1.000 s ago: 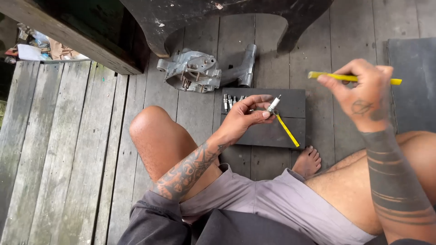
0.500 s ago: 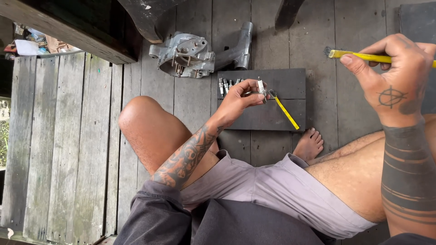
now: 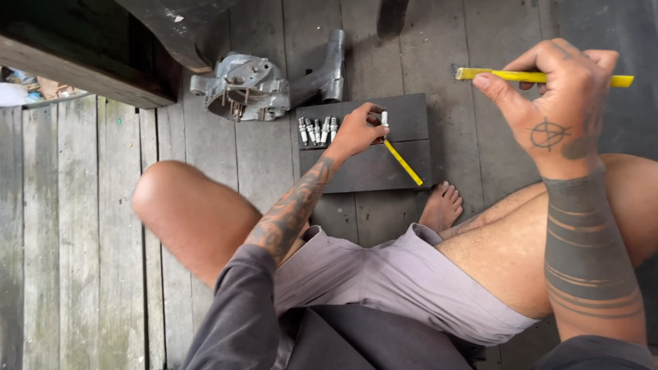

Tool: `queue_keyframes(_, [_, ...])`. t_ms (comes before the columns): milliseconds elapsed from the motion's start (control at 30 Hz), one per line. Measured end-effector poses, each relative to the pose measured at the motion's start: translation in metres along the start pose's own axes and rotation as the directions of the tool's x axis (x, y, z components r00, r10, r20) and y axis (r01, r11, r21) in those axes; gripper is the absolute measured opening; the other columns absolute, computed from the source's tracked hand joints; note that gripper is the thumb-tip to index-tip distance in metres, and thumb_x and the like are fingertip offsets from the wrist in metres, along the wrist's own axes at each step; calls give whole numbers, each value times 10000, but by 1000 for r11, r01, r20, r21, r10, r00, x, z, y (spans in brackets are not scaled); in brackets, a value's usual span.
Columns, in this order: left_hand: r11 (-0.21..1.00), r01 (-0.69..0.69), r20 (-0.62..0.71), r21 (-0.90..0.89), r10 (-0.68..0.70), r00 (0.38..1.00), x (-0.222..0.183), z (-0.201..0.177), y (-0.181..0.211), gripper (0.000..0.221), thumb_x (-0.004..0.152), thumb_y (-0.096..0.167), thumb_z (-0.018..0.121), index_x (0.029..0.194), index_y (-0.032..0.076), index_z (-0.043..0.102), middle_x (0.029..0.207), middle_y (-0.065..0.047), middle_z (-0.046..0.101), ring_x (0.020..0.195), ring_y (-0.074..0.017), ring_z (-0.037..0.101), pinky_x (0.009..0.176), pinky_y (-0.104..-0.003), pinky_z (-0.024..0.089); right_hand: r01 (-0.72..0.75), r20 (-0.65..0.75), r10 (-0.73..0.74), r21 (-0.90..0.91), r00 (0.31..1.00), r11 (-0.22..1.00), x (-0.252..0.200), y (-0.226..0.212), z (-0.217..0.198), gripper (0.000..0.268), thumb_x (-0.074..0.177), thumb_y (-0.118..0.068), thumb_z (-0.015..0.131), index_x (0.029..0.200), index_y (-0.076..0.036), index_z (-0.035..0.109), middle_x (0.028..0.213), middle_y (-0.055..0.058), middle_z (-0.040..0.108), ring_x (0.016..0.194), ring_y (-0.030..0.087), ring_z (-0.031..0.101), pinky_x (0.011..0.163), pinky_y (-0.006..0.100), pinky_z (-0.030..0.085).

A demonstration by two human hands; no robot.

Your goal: Cleaning a motorcycle spark plug using a wire brush to remove carbon buildup from the electrode.

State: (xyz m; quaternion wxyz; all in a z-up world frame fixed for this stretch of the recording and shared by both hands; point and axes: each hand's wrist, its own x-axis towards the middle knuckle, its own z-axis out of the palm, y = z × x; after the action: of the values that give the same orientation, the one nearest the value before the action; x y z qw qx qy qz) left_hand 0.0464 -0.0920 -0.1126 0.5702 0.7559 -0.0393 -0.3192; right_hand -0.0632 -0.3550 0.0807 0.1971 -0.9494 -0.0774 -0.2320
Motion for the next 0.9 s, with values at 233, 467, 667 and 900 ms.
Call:
queue_keyframes(233, [898, -30, -187, 440, 125, 974, 87, 72, -56, 441, 795, 110, 719, 1211, 82, 574, 1034, -168, 752, 952, -367, 739, 834, -451, 583, -38, 2, 38, 63, 999, 997, 0, 8, -9, 361, 1135, -207, 987, 983, -1, 732, 919, 56, 670, 751, 223, 475, 1035, 390, 348])
queue_keyframes(467, [758, -77, -186, 648, 255, 949, 115, 117, -87, 340, 816, 23, 656, 1143, 16, 563, 1022, -231, 679, 902, -465, 700, 779, -536, 574, -40, -6, 41, 113, 999, 993, 6, 11, -5, 346, 1125, -218, 958, 969, -5, 735, 894, 46, 675, 731, 206, 470, 1008, 369, 343])
queue_keyframes(667, [774, -48, -192, 631, 216, 957, 109, 109, -81, 419, 788, 149, 778, 1133, 22, 578, 1015, -188, 684, 885, -397, 721, 775, -482, 595, -60, 13, 59, 123, 998, 991, 7, 19, 1, 342, 1134, -198, 969, 978, -5, 733, 882, 44, 670, 725, 201, 458, 1006, 363, 350])
queue_keyframes(900, [566, -97, -226, 819, 472, 852, 76, 49, -70, 329, 915, 318, 679, 1111, 79, 567, 987, -130, 699, 765, -346, 726, 657, -454, 589, -47, 17, 45, 144, 999, 988, 14, 28, 6, 364, 1176, -178, 992, 1002, 11, 733, 889, 60, 656, 740, 205, 454, 1018, 368, 371])
